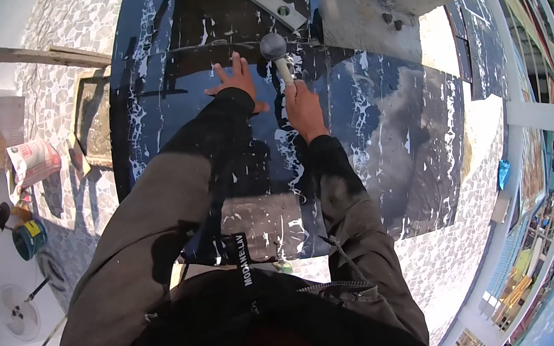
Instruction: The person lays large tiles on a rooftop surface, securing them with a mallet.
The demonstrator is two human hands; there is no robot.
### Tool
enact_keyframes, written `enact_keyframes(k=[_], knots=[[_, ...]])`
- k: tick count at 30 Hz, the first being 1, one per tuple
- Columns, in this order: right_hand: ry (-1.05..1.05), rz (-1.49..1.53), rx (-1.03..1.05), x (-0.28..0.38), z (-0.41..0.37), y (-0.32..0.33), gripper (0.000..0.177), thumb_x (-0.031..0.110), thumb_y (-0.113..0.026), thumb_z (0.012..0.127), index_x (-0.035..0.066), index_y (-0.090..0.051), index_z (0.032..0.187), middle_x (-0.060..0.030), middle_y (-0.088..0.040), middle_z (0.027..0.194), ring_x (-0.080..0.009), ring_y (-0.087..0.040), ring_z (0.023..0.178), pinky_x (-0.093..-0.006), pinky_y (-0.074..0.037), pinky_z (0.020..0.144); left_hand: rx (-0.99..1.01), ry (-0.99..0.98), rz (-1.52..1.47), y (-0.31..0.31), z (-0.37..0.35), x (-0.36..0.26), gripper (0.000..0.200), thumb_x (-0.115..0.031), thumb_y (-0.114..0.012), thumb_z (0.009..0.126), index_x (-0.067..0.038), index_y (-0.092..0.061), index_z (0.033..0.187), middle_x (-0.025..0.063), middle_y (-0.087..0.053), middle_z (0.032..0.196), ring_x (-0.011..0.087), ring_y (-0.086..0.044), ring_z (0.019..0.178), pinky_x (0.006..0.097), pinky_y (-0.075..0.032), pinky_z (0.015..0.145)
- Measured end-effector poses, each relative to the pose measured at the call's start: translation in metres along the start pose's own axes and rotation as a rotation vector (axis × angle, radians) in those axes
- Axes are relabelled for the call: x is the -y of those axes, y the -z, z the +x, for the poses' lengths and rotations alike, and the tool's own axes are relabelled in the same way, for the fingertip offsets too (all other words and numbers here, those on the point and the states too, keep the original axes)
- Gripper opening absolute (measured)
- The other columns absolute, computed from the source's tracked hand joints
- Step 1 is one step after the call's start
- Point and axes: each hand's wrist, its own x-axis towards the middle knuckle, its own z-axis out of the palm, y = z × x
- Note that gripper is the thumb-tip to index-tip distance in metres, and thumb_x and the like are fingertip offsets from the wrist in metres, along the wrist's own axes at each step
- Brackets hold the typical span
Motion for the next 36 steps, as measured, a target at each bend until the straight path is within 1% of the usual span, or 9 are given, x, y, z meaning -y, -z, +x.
enact_keyframes(k=[5,12,18,20,23,28,31,34,36], knots=[[-0.009,-0.017,-0.047,-0.009,-0.005,-0.013,0.035,0.036,-0.043,0.098,0.004,-0.058,0.102,-0.0311,-0.064,0.08,-0.0539,-0.058,0.078,-0.0614,-0.045,0.073,0.013,-0.015,0.05,-0.006,0.011,-0.009,0.133,-0.061,-0.082,0.062,-0.009,-0.002,0.155,0.0031,0.004,0.162,0.0466,-0.008,0.145,0.0692,-0.041,0.097],[-0.081,0.026,-0.041,-0.015,-0.009,-0.008,0.034,0.036,-0.045,0.096,0.004,-0.056,0.102,-0.0311,-0.064,0.085,-0.0544,-0.057,0.081,-0.0619,-0.044,0.076,-0.004,-0.027,0.112,-0.007,0.018,-0.015,0.135,-0.061,-0.084,0.06,-0.007,-0.004,0.155,0.0058,0.002,0.162,0.0496,-0.012,0.143,0.0669,-0.046,0.093],[-0.066,0.126,-0.098,-0.026,-0.018,0.002,0.034,0.035,-0.045,0.096,0.004,-0.055,0.1,-0.0299,-0.064,0.082,-0.0532,-0.058,0.08,-0.0605,-0.045,0.074,0.014,-0.013,0.104,-0.007,0.021,-0.019,0.132,-0.059,-0.083,0.063,-0.007,-0.003,0.154,0.0061,0.004,0.162,0.0506,-0.011,0.143,0.0658,-0.044,0.097],[-0.14,0.112,-0.104,-0.033,-0.024,0.003,0.031,0.033,-0.047,0.096,0.003,-0.055,0.1,-0.0296,-0.063,0.079,-0.0521,-0.059,0.077,-0.0604,-0.046,0.071,-0.058,-0.008,0.136,-0.013,0.021,-0.019,0.137,-0.062,-0.084,0.058,-0.007,-0.005,0.155,0.0098,-0.002,0.162,0.0545,-0.019,0.14,0.0574,-0.041,0.103],[-0.084,0.17,-0.145,-0.036,-0.033,0.007,0.029,0.031,-0.048,0.096,0.003,-0.055,0.1,-0.0295,-0.063,0.077,-0.0515,-0.059,0.075,-0.0605,-0.046,0.071,-0.064,-0.029,0.146,-0.014,0.023,-0.017,0.138,-0.064,-0.084,0.056,-0.006,-0.006,0.155,0.0107,-0.004,0.162,0.0554,-0.019,0.139,0.0571,-0.041,0.104],[-0.19,0.194,-0.201,-0.038,-0.065,0.006,0.028,0.03,-0.047,0.097,0.004,-0.055,0.1,-0.0287,-0.064,0.078,-0.0512,-0.059,0.076,-0.0605,-0.046,0.071,-0.083,-0.043,0.19,-0.012,0.022,-0.021,0.139,-0.068,-0.082,0.054,-0.007,-0.007,0.155,0.0119,-0.006,0.162,0.0554,-0.023,0.138,0.0568,-0.04,0.104],[-0.208,0.217,-0.229,-0.039,-0.071,0.009,0.028,0.031,-0.047,0.097,0.004,-0.055,0.1,-0.0282,-0.064,0.079,-0.0512,-0.059,0.076,-0.0604,-0.046,0.07,-0.032,-0.011,0.204,-0.005,0.023,-0.027,0.135,-0.061,-0.083,0.06,-0.007,-0.004,0.155,0.0099,-0.002,0.162,0.0543,-0.017,0.14,0.0592,-0.041,0.104],[-0.235,0.218,-0.239,-0.045,-0.081,0.008,0.028,0.031,-0.047,0.097,0.004,-0.055,0.099,-0.0281,-0.064,0.08,-0.0514,-0.059,0.076,-0.0603,-0.045,0.07,-0.042,-0.015,0.203,-0.012,0.022,-0.026,0.136,-0.062,-0.084,0.058,-0.007,-0.004,0.155,0.0112,-0.003,0.162,0.0543,-0.02,0.14,0.0578,-0.041,0.104],[-0.237,0.193,-0.243,-0.044,-0.086,0.014,0.028,0.031,-0.046,0.097,0.004,-0.055,0.099,-0.0281,-0.064,0.08,-0.0515,-0.059,0.076,-0.0603,-0.045,0.07,-0.051,-0.016,0.232,-0.007,0.022,-0.028,0.138,-0.066,-0.082,0.055,-0.006,-0.007,0.154,0.0134,-0.007,0.162,0.0547,-0.028,0.136,0.0554,-0.035,0.109]])
